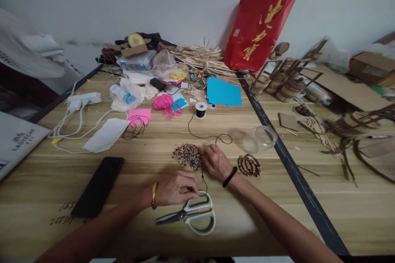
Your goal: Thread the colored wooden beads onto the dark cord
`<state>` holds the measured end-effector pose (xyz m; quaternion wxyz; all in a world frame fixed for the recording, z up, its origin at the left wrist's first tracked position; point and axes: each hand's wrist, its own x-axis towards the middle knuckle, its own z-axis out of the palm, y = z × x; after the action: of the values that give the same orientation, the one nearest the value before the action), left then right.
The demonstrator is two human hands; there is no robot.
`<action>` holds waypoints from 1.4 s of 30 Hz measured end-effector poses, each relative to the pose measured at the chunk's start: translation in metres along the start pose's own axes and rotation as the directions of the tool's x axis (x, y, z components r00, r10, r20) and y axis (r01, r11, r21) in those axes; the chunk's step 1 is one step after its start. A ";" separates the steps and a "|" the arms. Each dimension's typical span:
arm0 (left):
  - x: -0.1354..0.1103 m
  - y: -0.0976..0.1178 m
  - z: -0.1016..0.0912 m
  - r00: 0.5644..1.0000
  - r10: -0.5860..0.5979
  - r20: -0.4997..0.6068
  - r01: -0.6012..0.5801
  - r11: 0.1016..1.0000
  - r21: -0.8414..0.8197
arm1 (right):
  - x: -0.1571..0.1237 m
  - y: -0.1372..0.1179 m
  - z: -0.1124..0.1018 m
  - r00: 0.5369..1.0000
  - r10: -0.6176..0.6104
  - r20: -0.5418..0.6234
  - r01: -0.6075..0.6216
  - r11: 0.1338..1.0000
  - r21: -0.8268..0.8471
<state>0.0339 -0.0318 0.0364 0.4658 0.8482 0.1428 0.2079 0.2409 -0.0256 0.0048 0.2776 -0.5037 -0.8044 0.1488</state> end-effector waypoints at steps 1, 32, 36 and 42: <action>0.000 0.001 -0.002 1.000 -0.007 -0.016 0.007 1.000 -0.007 | -0.005 -0.001 -0.003 0.999 -0.024 0.034 0.023 1.000 0.017; -0.022 -0.029 -0.012 0.979 0.043 -0.198 0.018 0.955 0.296 | -0.001 -0.014 0.013 0.991 -0.134 -0.023 0.131 0.985 -0.111; -0.025 -0.035 -0.019 0.971 0.032 -0.236 0.054 0.935 0.350 | 0.004 -0.001 0.037 0.986 -0.158 0.042 0.163 0.971 -0.174; -0.024 -0.042 -0.026 0.955 -0.138 -0.262 0.193 0.961 0.199 | 0.008 0.002 0.044 0.985 -0.161 0.060 0.169 0.970 -0.173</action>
<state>-0.0016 -0.0007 0.0081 0.3626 0.8475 0.2927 0.2542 0.2130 -0.0157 -0.0293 0.2245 -0.4543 -0.8597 0.0642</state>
